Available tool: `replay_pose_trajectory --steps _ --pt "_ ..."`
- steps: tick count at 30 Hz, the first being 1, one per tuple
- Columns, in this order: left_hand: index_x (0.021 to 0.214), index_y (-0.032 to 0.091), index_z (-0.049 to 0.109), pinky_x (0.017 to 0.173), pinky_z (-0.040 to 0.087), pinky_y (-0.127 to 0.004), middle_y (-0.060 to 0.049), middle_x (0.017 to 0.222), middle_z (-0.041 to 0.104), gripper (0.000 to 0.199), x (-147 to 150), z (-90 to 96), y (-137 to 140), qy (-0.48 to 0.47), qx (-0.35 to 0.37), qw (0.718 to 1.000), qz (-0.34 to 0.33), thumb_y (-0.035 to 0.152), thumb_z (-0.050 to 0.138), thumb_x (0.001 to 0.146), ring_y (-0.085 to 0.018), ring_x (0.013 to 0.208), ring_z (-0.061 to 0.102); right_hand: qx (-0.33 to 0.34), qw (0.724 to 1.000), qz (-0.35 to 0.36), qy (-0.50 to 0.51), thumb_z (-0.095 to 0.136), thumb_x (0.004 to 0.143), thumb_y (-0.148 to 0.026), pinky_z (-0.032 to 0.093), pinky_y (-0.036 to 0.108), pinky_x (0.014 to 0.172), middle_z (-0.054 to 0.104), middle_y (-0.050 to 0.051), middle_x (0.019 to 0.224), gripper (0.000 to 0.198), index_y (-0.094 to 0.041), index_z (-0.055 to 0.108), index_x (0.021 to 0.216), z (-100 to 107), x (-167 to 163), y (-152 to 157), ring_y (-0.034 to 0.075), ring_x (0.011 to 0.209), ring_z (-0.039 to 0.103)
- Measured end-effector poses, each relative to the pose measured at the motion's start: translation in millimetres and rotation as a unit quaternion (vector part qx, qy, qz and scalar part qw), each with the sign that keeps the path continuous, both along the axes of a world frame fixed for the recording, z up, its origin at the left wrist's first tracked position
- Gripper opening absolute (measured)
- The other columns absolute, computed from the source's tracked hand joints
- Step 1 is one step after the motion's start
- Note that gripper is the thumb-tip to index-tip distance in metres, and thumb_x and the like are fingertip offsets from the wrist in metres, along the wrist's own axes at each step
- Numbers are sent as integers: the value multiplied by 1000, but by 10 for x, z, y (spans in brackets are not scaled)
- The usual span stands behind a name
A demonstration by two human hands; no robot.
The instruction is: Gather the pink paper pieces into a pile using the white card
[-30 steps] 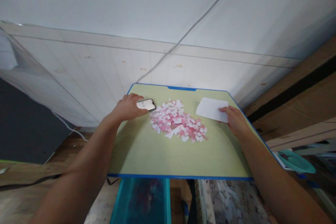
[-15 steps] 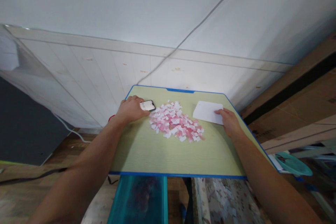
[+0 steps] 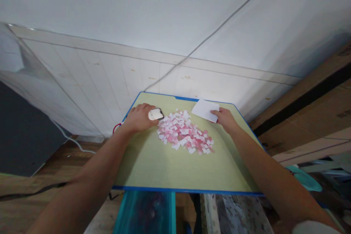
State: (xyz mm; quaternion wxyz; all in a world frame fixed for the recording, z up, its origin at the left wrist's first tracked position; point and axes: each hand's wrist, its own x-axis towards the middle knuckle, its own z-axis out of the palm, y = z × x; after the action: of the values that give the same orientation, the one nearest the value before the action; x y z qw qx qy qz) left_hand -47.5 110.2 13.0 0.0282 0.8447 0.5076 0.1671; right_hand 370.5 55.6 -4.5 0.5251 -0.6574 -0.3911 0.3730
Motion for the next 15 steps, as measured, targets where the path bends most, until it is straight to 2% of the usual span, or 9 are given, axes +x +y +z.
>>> replay_pose_trajectory --steps 4,9,15 --pt "128 29 66 108 40 -45 -8 131 62 49 76 -19 -25 -44 45 997 -40 48 63 83 -30 123 54 -13 999 34 15 77 76 -27 58 29 61 78 9 96 28 -16 73 102 -12 -86 169 19 73 71" --pt "121 25 69 105 43 -43 -8 122 65 39 163 3 -70 -82 85 991 -65 41 59 87 -28 117 56 -10 997 78 15 79 74 -30 56 27 61 79 9 98 34 -17 75 105 -28 -133 172 19 75 71" --pt "119 24 70 106 44 -44 -8 120 66 37 133 -12 -23 -91 87 991 -35 40 58 88 -28 115 57 -8 997 81 -7 80 72 -33 56 28 60 79 9 93 35 -16 76 102 -101 -64 204 21 73 71"
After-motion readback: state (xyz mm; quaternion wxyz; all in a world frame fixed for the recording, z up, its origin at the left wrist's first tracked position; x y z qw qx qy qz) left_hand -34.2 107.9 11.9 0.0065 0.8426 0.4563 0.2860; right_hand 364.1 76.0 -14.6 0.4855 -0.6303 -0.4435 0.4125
